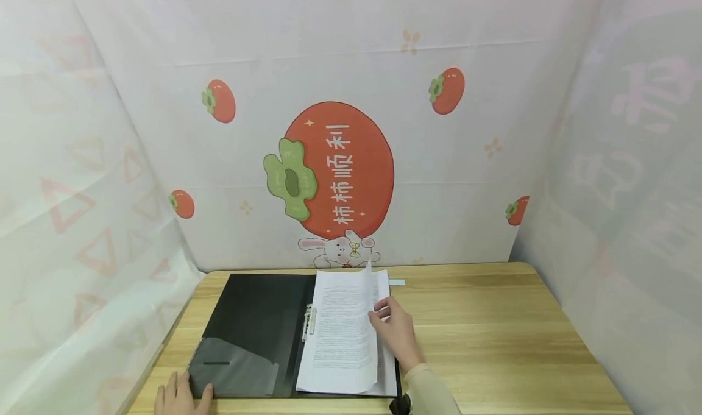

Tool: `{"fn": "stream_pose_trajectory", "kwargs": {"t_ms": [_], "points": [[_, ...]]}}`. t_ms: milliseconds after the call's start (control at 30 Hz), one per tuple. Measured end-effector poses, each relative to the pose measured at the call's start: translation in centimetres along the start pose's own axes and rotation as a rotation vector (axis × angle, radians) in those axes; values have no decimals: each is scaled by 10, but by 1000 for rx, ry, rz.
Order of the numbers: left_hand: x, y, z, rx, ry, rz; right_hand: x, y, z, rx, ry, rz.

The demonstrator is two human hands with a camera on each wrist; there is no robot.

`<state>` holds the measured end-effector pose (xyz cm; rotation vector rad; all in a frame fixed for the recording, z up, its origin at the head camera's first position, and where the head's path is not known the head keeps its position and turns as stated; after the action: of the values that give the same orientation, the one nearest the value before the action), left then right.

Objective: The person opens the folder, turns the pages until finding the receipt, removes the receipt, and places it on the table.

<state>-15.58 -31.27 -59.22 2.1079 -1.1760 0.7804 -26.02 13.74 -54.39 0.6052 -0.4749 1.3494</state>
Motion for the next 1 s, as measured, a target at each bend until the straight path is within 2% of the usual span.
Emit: {"fn": "stream_pose_trajectory", "kwargs": {"t_ms": [67, 133, 200, 233, 300, 367, 400, 500, 600, 733, 1000], "points": [[4, -1, -18, -183, -66, -114, 0, 2, 10, 8, 32, 32], [5, -3, -40, -407, -156, -219, -1, 5, 21, 26, 62, 74], [4, -5, -66, -619, -234, -257, -3, 7, 32, 51, 88, 119], [2, -6, -80, -730, -273, -259, -5, 8, 38, 67, 94, 140], [-3, -12, -109, -903, -329, -207, -8, 10, 48, 105, 95, 173], [-9, -20, -138, -1020, -341, -115, -12, 10, 57, 139, 89, 204], [-11, -24, -152, -1057, -342, -52, -14, 9, 61, 153, 91, 222], [-18, -38, -186, -1098, -288, 121, -22, 8, 72, 188, 93, 283], [-26, -48, -207, -1095, -241, 247, -29, 5, 78, 212, 92, 344], [-34, -54, -220, -1087, -227, 322, -37, 2, 80, 230, 76, 386], [-42, -59, -231, -1066, -203, 342, -45, -2, 88, 304, 47, 379]]}}
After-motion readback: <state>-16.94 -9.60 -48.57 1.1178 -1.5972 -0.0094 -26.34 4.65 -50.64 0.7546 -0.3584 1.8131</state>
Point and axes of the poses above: each hand's wrist, its own y-axis towards the middle knuckle, its own x-axis out of the back of the hand, z = x × y, the point moved 4 cm from there along y, towards the middle knuckle, and after that the axes turned 14 degrees about -y, right-handed, at the moved point
